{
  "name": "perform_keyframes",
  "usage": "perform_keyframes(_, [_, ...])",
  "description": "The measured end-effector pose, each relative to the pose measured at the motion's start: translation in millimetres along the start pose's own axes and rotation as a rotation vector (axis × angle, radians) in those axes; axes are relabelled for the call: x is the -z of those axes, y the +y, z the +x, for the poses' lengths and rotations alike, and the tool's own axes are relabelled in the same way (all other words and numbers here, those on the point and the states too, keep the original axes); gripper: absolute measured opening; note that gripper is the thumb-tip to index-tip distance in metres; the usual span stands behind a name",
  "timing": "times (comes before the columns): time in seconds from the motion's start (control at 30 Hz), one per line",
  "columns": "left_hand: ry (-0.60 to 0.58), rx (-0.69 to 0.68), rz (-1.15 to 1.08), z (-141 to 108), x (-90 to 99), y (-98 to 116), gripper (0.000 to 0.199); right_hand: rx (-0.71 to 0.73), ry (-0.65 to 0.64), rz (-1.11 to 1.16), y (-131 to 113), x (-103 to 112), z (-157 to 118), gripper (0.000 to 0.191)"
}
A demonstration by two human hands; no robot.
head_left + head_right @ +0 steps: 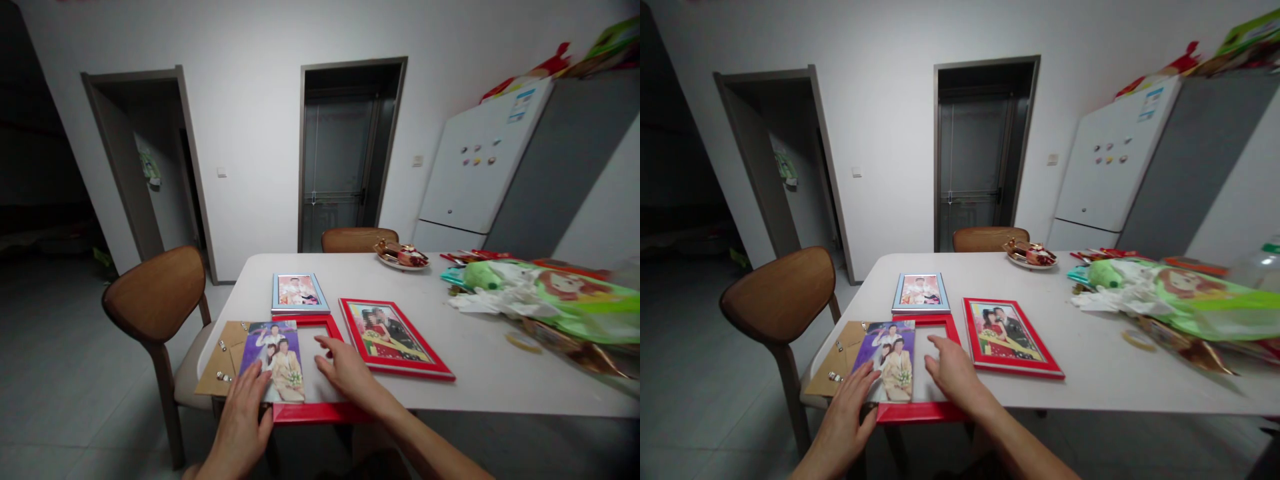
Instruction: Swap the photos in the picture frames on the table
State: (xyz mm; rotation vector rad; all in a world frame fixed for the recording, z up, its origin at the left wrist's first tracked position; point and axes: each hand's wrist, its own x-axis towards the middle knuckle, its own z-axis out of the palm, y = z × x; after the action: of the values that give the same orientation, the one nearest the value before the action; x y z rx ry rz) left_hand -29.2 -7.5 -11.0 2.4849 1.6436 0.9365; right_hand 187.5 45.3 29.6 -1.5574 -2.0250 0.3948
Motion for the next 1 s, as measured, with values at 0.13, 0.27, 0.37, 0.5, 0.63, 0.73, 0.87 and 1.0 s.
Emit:
perform_keyframes(0.13, [-0.023,-0.012,0.035,2,-6.1,-2,0.047,-0.063,-0.025,0.389,-14,-36,12,0.054])
perform_keyframes(0.27, [0.090,-0.048,-0.024,12,-6.6,-2,0.053,-0.118,0.104,0.708,-45,-45,21,0.055])
perform_keyframes(0.37, [0.228,-0.047,-0.178,22,1.9,6,0.054,-0.018,0.133,0.931,-73,-27,18,0.054])
perform_keyframes(0.5, [0.379,0.181,-0.491,33,19.3,22,0.034,0.030,0.134,1.098,-81,-10,10,0.051])
perform_keyframes(0.63, [0.459,0.457,-0.882,38,17.9,42,0.033,-0.329,0.054,1.039,-51,-23,7,0.046])
perform_keyframes(0.73, [0.449,0.500,-1.138,41,2.8,56,0.035,-0.466,-0.032,1.264,-31,-33,6,0.037])
perform_keyframes(0.87, [0.319,0.483,-1.280,42,-12.0,57,0.044,-0.400,0.093,1.375,-14,-17,6,0.028])
perform_keyframes(1.0, [0.223,0.491,-1.120,36,-14.2,44,0.050,-0.419,0.049,1.169,8,7,10,0.035])
